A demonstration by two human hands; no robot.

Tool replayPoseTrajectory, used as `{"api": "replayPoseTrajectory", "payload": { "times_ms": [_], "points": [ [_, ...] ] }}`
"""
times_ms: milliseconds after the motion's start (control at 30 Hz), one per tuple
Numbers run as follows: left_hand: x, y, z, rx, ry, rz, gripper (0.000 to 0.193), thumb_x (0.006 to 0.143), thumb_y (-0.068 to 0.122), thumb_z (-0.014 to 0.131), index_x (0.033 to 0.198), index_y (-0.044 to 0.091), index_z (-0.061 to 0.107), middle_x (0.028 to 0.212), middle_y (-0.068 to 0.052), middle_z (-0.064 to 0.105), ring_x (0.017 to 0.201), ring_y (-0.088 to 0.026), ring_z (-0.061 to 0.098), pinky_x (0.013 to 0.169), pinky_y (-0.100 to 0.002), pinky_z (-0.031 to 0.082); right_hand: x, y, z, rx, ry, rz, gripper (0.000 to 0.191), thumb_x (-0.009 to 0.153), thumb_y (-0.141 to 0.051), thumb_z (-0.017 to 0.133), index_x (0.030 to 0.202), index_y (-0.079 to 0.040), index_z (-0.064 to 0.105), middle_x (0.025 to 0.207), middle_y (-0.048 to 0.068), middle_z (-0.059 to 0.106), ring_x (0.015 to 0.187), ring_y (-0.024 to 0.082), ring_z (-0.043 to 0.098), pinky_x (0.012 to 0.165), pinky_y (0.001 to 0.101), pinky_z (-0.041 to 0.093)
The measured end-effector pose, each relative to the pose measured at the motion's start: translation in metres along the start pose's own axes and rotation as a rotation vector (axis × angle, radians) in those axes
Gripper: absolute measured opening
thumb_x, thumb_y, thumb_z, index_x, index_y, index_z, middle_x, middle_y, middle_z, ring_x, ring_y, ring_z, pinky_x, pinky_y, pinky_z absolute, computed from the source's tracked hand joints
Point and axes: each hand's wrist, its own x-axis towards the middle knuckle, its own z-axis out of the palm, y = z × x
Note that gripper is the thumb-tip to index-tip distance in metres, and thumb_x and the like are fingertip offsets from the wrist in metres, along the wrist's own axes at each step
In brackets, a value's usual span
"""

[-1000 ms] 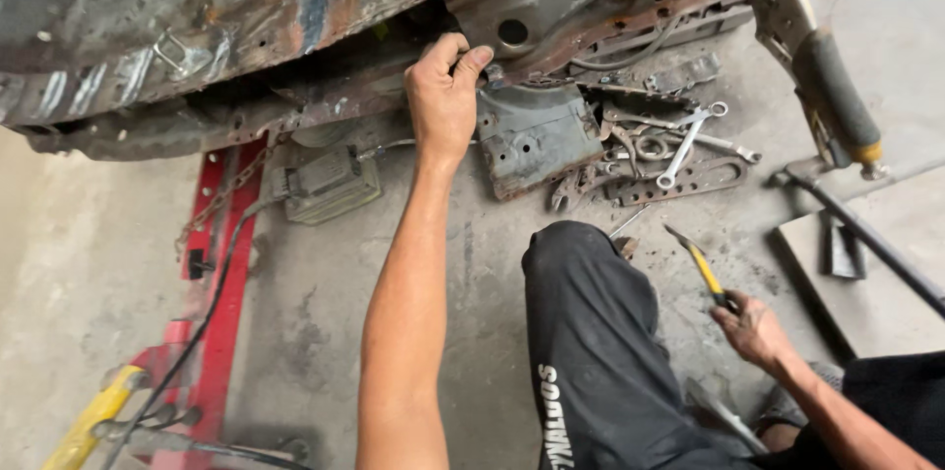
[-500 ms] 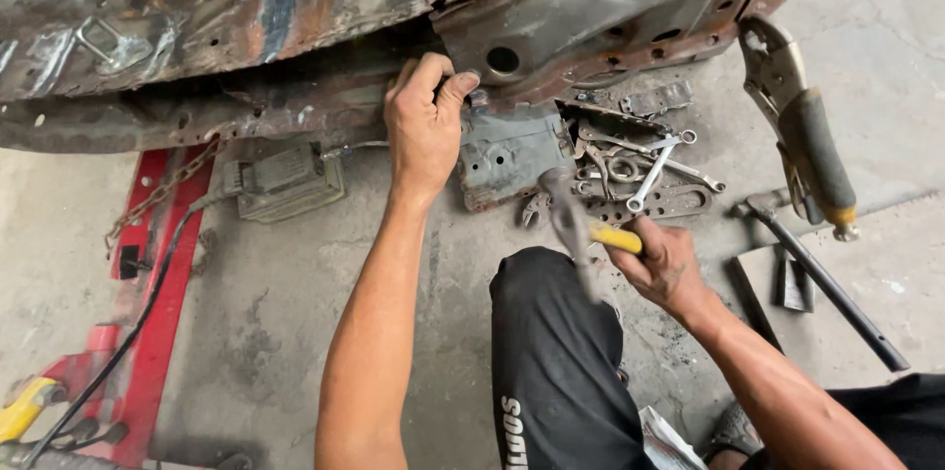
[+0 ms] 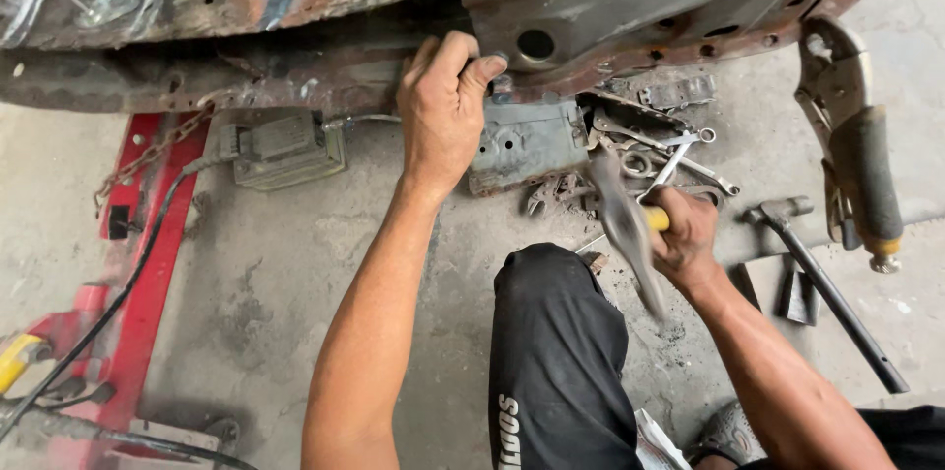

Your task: The person sits on the floor beside a car raised on a lift and works on a rusted rear body panel. They hold a pry bar or dolly against the panel seam and strike it with a hammer, repositioning the tools and pressing the panel with their hands to check the fit between hammering passes.

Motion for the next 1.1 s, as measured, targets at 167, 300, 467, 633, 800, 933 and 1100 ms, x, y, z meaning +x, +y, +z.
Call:
{"api": "replayPoseTrajectory", "payload": {
  "times_ms": [167,300,467,633,800,933,1100],
  "points": [
    [0.001,0.003,0.001,-0.027,0.035,0.003,0.023,0.099,0.018,0.074,0.094,0.003,0.058,0.083,-0.014,0.057,0.078,-0.032,0.057,0.071,-0.043,0.046,0.024,-0.001,0.006,-0.158,-0.061,0.187,0.019,0.091,-0.018,0.067,0.097,-0.001,0.060,0.073,0.019,0.058,0.064,0.037,0.060,0.059,0.0432,0.048],
    [0.001,0.006,0.000,-0.045,0.063,-0.007,0.022,0.101,0.017,0.074,0.094,0.002,0.059,0.083,-0.014,0.057,0.076,-0.032,0.058,0.070,-0.042,0.048,0.025,-0.001,0.002,-0.105,-0.119,0.249,0.024,0.092,-0.023,0.069,0.093,-0.002,0.058,0.069,0.018,0.056,0.060,0.035,0.059,0.058,0.0422,0.047],
    [0.000,0.002,0.001,-0.054,0.073,0.006,0.023,0.099,0.017,0.074,0.093,0.002,0.059,0.080,-0.014,0.057,0.073,-0.031,0.057,0.067,-0.041,0.046,0.000,-0.003,-0.008,-0.215,-0.102,0.209,0.030,0.093,-0.026,0.072,0.085,-0.001,0.057,0.066,0.019,0.053,0.056,0.035,0.056,0.056,0.0433,0.046],
    [0.001,0.004,0.002,-0.052,0.056,-0.027,0.023,0.099,0.016,0.075,0.091,0.002,0.059,0.075,-0.013,0.054,0.072,-0.031,0.055,0.066,-0.040,0.046,0.008,0.001,0.000,-0.149,0.019,0.046,0.027,0.094,-0.020,0.073,0.081,-0.003,0.058,0.065,0.017,0.054,0.056,0.033,0.059,0.056,0.0436,0.045],
    [0.009,0.010,-0.003,-0.067,0.076,0.038,0.020,0.098,0.013,0.074,0.091,0.003,0.059,0.078,-0.013,0.058,0.074,-0.030,0.056,0.068,-0.040,0.046,0.026,0.002,0.004,-0.264,-0.073,0.140,0.020,0.085,-0.010,0.069,0.101,0.000,0.065,0.075,0.018,0.061,0.065,0.035,0.063,0.060,0.0413,0.051],
    [0.006,0.009,-0.003,-0.078,0.030,-0.068,0.021,0.099,0.012,0.074,0.092,0.001,0.058,0.078,-0.014,0.056,0.072,-0.031,0.054,0.067,-0.040,0.045,0.008,-0.007,-0.009,-0.190,-0.086,0.237,0.017,0.090,-0.013,0.069,0.096,0.002,0.063,0.070,0.019,0.058,0.060,0.035,0.059,0.059,0.0419,0.049],
    [0.004,0.005,0.000,-0.124,0.050,-0.041,0.021,0.099,0.015,0.074,0.091,0.002,0.059,0.076,-0.012,0.058,0.072,-0.029,0.056,0.067,-0.040,0.045,0.011,-0.014,-0.010,-0.078,-0.061,0.185,0.015,0.093,-0.017,0.068,0.097,-0.003,0.064,0.073,0.014,0.064,0.064,0.029,0.066,0.060,0.0384,0.050]
  ]
}}
